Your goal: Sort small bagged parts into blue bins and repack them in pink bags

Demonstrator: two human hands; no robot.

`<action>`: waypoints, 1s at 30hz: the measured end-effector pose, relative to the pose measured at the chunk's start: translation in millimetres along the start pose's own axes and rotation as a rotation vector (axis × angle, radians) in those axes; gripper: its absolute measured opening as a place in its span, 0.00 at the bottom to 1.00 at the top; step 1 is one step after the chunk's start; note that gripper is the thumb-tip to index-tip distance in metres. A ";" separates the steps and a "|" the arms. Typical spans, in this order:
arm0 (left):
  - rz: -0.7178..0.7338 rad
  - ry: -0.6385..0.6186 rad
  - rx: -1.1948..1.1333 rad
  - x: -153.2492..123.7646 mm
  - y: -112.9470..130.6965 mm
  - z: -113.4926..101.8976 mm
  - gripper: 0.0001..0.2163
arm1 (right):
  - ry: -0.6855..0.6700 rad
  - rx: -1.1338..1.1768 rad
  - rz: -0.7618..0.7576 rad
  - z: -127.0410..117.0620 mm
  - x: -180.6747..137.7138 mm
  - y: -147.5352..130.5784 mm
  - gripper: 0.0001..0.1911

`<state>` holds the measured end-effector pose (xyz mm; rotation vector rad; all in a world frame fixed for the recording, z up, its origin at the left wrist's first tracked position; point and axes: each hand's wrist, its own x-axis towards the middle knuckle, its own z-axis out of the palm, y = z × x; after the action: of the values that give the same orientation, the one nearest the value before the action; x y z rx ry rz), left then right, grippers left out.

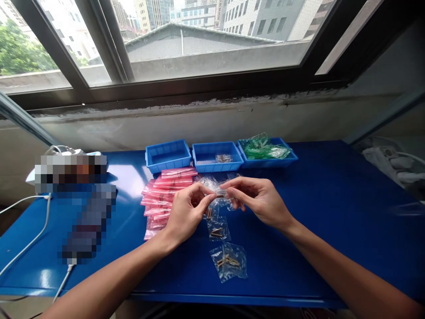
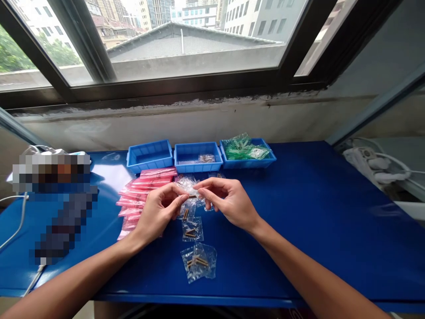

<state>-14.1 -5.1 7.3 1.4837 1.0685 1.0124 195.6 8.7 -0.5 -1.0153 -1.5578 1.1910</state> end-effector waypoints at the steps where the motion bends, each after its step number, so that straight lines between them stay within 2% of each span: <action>1: 0.001 0.008 -0.015 -0.3 -0.4 0.1 0.13 | -0.008 -0.015 -0.002 -0.8 0.1 -0.7 0.10; 6: 0.008 0.043 -0.046 -1.2 0.0 0.2 0.12 | -0.038 -0.062 -0.044 -2.6 1.1 -4.8 0.09; 12: 0.034 0.053 -0.019 -0.1 1.5 0.0 0.09 | -0.004 -0.090 -0.090 0.1 -0.8 -8.0 0.08; 17: 0.030 0.029 -0.043 -0.4 0.2 -0.1 0.10 | -0.009 -0.029 -0.041 0.8 -4.4 -5.3 0.09; 20: 0.032 0.032 -0.077 -0.7 -1.1 0.1 0.09 | 0.016 0.003 -0.071 1.6 -5.0 -3.4 0.09; 24: 0.129 0.077 -0.062 -2.0 -2.3 0.9 0.06 | 0.088 -0.084 -0.178 3.5 -5.1 -2.2 0.13; 30: 0.278 0.109 0.007 -4.3 -4.5 1.7 0.05 | 0.114 -0.126 -0.307 6.2 -7.7 -1.9 0.19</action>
<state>-14.2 -9.1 2.3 1.6287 0.9588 1.2968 191.5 -0.5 -0.8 -0.8694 -1.6444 0.8194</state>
